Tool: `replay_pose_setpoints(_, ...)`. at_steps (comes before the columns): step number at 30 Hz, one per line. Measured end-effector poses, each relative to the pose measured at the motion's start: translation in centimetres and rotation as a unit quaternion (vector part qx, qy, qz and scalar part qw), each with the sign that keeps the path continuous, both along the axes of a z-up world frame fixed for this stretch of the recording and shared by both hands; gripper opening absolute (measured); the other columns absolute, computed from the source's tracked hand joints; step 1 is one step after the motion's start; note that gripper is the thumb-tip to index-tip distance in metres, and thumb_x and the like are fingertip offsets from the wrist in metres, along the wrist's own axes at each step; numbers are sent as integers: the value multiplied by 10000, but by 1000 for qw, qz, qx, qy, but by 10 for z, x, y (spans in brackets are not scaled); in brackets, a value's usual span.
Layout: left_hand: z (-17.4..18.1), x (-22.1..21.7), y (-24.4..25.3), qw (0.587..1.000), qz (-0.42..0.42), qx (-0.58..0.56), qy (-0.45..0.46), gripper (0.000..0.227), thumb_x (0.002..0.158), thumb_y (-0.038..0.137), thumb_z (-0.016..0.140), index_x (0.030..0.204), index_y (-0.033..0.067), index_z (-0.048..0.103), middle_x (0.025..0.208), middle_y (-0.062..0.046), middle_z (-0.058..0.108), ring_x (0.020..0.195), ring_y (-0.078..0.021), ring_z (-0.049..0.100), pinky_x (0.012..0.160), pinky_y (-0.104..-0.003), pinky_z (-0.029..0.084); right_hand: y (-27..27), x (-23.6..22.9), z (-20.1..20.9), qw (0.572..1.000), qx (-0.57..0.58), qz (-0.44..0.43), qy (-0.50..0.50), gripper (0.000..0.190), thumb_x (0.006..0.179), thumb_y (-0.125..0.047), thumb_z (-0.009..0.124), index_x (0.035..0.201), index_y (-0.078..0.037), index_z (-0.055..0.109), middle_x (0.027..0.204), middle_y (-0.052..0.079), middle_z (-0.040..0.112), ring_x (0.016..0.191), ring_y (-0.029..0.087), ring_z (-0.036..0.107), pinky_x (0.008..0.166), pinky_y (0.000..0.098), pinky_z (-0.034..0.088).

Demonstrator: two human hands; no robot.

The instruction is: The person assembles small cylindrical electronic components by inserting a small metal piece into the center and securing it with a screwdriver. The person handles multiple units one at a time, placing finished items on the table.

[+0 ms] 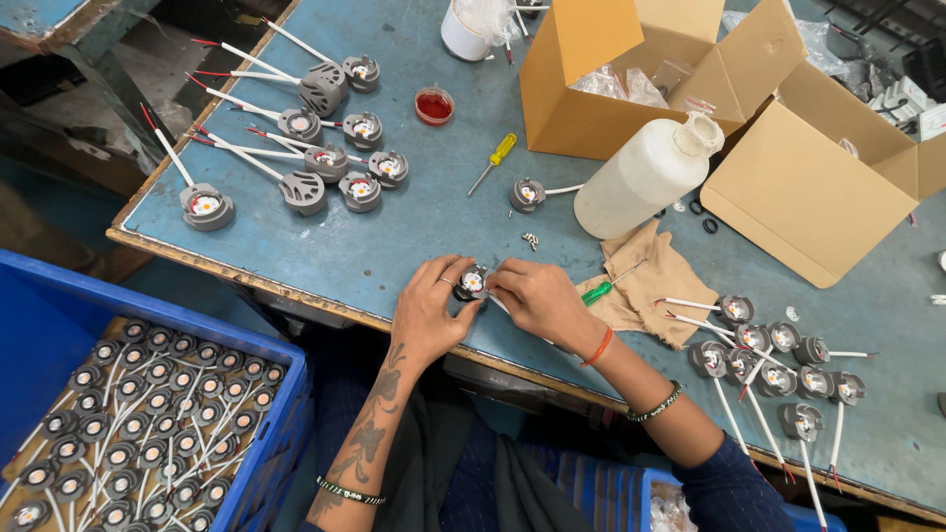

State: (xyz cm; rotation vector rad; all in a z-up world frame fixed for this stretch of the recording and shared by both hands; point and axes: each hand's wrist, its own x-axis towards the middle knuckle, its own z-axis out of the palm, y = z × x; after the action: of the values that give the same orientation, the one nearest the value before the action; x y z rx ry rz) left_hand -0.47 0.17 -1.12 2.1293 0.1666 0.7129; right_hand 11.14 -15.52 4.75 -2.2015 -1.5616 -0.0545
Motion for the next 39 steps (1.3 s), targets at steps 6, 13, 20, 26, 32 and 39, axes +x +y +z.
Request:
replay_pose_setpoints(6,0,0,0,1000,2,5,-6,567,716,147,845,1249,68,667,1249,-89,663,1137,-308,641,911,-409,543,1,1,-3,1000,2,-5,9,92,881,-117,720,951,-71,756,896,64,712,694,294,683,620,394,545)
replay_pose_setpoints(13,1,0,0,1000,4,8,-18,557,718,139,843,1243,70,669,1246,-87,665,1138,-310,644,921,-409,543,-15,-1,8,999,6,-34,31,181,867,-102,720,1046,-83,744,885,87,694,718,307,686,637,393,549)
replay_pose_setpoints(20,3,0,0,1000,4,10,-28,542,714,123,838,1227,79,668,1229,-87,670,1119,-322,644,899,-411,546,-85,18,37,979,-143,-103,-102,271,759,-18,666,995,-120,755,971,56,694,899,299,684,742,417,555)
replay_pose_setpoints(26,8,-1,-3,1000,5,15,-13,516,702,149,858,1185,103,682,1193,-57,689,1097,-306,658,874,-407,547,-109,24,23,976,-165,-82,-114,331,721,-30,671,1035,-112,735,1026,33,683,947,287,665,705,418,554)
replay_pose_setpoints(32,16,-1,-7,1000,2,9,16,515,684,156,862,1169,120,692,1176,-47,694,1099,-302,650,887,-411,536,-117,28,24,971,-150,-68,-171,245,773,-28,652,1018,-41,662,974,95,632,933,299,680,705,413,559)
replay_pose_setpoints(39,13,5,-14,1000,-19,26,-1,517,680,156,865,1155,105,668,1169,-73,694,1116,-336,629,949,-445,492,-136,15,108,951,-155,-186,-193,162,817,-79,674,976,-46,677,953,139,641,684,360,663,610,446,542)
